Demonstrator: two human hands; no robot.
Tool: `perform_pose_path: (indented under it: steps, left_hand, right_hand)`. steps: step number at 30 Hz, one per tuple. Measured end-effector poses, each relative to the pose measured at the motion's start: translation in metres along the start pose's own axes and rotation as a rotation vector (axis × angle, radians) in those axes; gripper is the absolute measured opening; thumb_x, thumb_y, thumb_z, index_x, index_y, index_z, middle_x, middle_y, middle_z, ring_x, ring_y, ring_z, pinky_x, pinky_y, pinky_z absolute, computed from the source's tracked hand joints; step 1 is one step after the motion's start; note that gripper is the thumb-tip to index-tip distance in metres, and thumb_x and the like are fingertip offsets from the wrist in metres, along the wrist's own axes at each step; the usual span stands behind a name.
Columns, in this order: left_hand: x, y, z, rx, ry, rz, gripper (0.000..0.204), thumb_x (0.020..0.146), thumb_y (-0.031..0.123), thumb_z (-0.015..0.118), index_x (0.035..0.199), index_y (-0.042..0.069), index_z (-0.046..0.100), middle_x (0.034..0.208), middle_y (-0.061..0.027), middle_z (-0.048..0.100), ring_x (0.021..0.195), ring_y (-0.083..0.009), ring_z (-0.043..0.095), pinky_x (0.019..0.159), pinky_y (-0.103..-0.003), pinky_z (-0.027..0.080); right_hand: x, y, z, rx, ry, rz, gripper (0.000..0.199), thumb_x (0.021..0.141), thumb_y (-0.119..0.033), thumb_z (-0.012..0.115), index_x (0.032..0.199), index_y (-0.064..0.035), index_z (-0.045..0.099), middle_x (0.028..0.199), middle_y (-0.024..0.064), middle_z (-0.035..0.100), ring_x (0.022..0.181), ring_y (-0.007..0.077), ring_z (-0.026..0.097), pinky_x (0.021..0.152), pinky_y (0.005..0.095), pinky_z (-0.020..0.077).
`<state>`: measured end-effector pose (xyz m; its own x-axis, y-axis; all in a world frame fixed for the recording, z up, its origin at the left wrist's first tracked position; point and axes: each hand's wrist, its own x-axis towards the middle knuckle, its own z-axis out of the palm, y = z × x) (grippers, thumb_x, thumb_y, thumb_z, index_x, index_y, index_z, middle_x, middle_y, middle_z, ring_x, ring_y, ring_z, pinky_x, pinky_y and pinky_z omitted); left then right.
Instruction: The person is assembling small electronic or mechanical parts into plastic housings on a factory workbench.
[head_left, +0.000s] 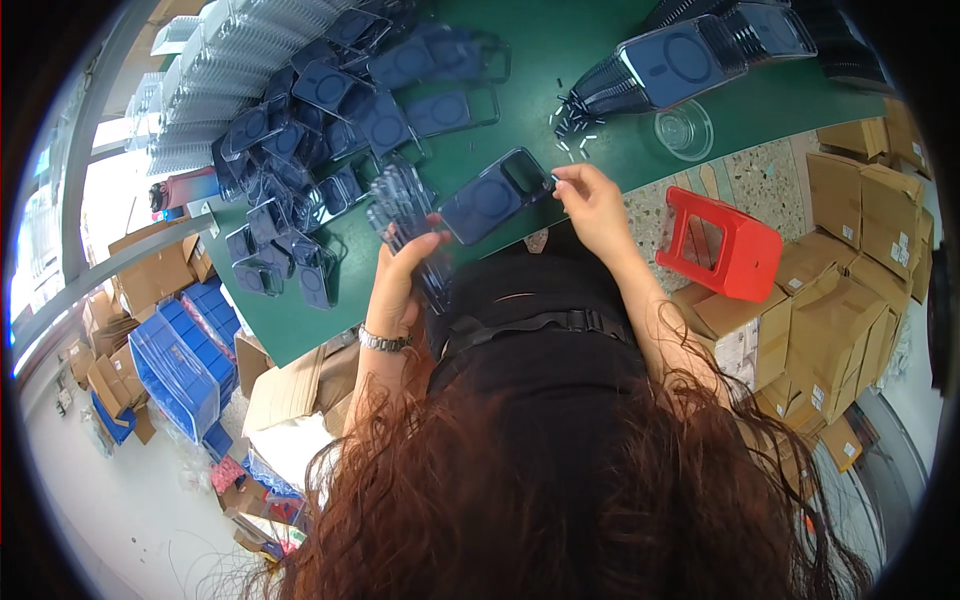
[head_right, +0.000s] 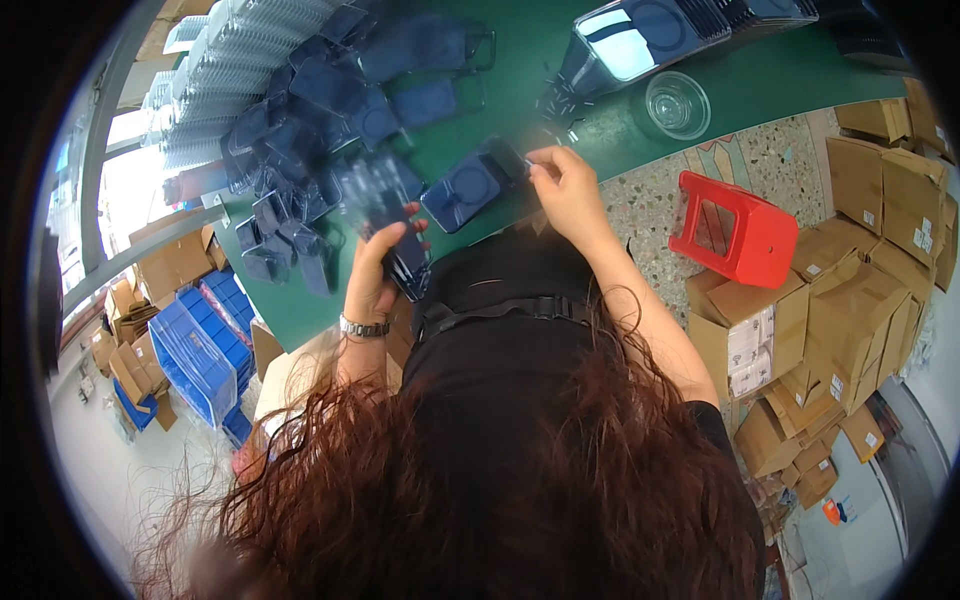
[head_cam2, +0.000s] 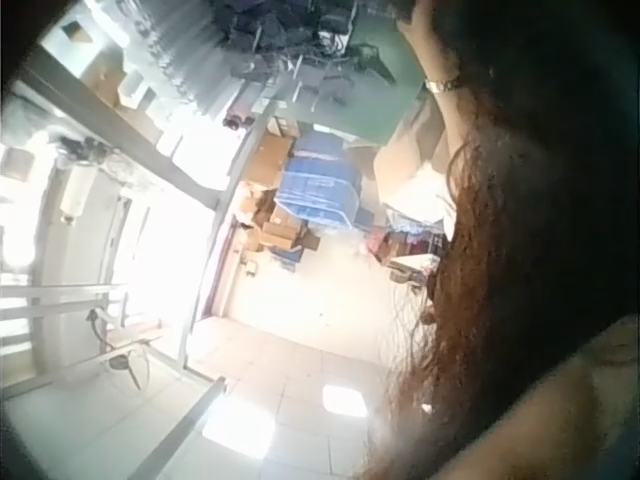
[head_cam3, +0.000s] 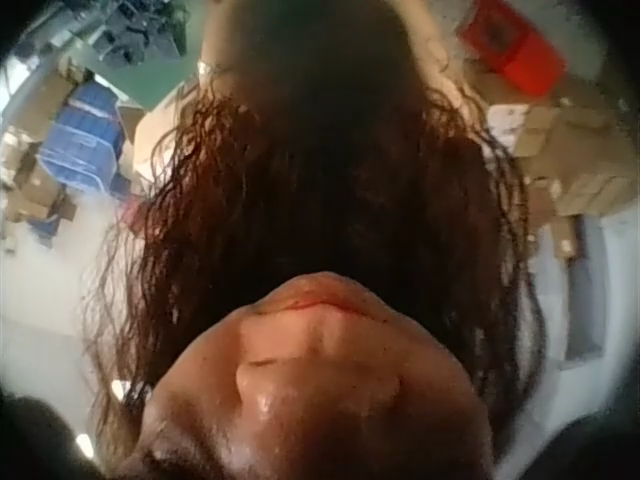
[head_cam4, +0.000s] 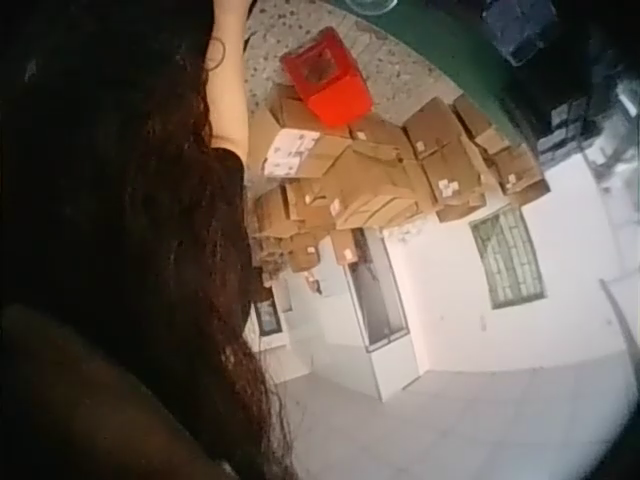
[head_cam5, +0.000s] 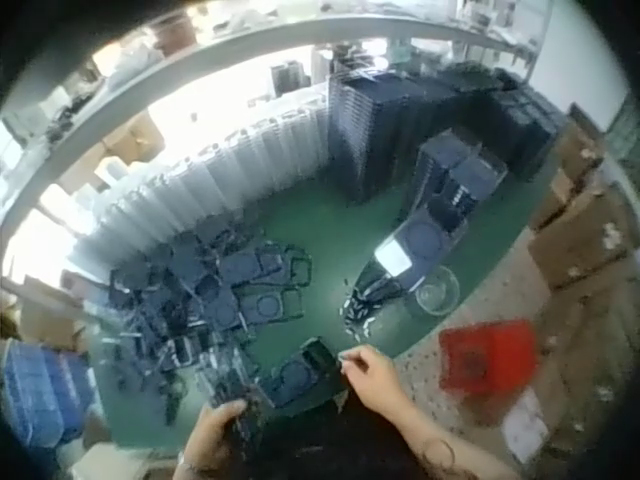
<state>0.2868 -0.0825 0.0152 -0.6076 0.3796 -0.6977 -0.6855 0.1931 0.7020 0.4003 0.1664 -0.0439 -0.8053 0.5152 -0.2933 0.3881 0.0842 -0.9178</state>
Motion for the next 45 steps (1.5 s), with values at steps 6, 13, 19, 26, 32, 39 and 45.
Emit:
perform_pose_path:
  steps: [6,13,19,26,32,39,45]
  left_hand:
    - [-0.018,0.022,0.051,-0.463,-0.4,0.274,0.076,0.077,0.02,0.077,0.142,0.003,0.042,0.14,-0.0154,0.048,0.123,-0.0294,0.056,0.096,-0.045,0.053]
    - [-0.03,0.033,0.068,-0.379,-0.38,0.304,0.086,0.07,0.015,0.085,0.142,0.006,0.04,0.14,-0.012,0.046,0.129,-0.0258,0.05,0.102,-0.042,0.049]
    - [-0.041,0.032,0.079,-0.218,-0.332,0.369,0.089,0.068,0.024,0.084,0.142,0.004,0.038,0.14,-0.0156,0.045,0.127,-0.0275,0.05,0.108,-0.043,0.042]
    - [-0.047,0.028,0.08,-0.203,-0.34,0.366,0.089,0.067,0.023,0.085,0.141,0.004,0.039,0.137,-0.0137,0.047,0.124,-0.0248,0.051,0.108,-0.04,0.041]
    - [-0.042,0.022,0.079,-0.156,-0.337,0.418,0.081,0.071,0.013,0.085,0.138,0.001,0.042,0.129,-0.01,0.053,0.121,-0.0205,0.054,0.104,-0.038,0.046]
    - [-0.029,0.025,0.075,-0.136,-0.31,0.394,0.078,0.071,0.013,0.085,0.136,0.003,0.044,0.127,-0.0079,0.055,0.117,-0.0182,0.055,0.1,-0.035,0.047]
    - [-0.011,0.039,0.064,0.076,-0.21,0.267,0.07,0.07,0.008,0.082,0.131,0.002,0.048,0.121,-0.0097,0.059,0.113,-0.0196,0.059,0.095,-0.036,0.049]
  right_hand:
    - [-0.018,-0.074,0.006,0.333,-0.162,0.07,0.013,0.092,-0.01,0.063,0.097,0.0017,0.067,0.086,0.0073,0.07,0.074,0.0141,0.065,0.068,0.0286,0.0512]
    - [-0.042,-0.118,0.009,-0.115,-0.116,-0.266,0.007,0.086,-0.006,0.066,0.085,-0.0012,0.061,0.088,0.0112,0.061,0.089,0.0299,0.061,0.078,0.04,0.0488]
    - [-0.05,-0.118,0.016,-0.211,0.005,-0.385,0.008,0.086,-0.006,0.066,0.088,-0.002,0.059,0.088,0.0108,0.062,0.089,0.0317,0.061,0.077,0.042,0.0494]
    - [-0.055,-0.116,0.026,-0.092,0.014,-0.294,0.01,0.09,-0.007,0.063,0.088,-0.0005,0.055,0.089,0.0146,0.064,0.085,0.0342,0.063,0.073,0.0411,0.0503]
    - [-0.052,-0.114,0.028,0.051,-0.046,-0.158,0.011,0.094,-0.006,0.06,0.089,0.0008,0.053,0.089,0.017,0.065,0.082,0.0308,0.066,0.074,0.0361,0.0506]
    - [-0.042,-0.093,0.032,0.173,-0.041,-0.165,0.011,0.096,-0.006,0.059,0.091,0.0013,0.054,0.091,0.0152,0.066,0.084,0.0237,0.067,0.075,0.0348,0.0514]
    - [-0.021,-0.058,0.019,0.115,-0.267,-0.097,0.02,0.096,-0.014,0.061,0.11,0.0007,0.061,0.097,0.0145,0.07,0.088,0.0226,0.069,0.078,0.0346,0.0528]
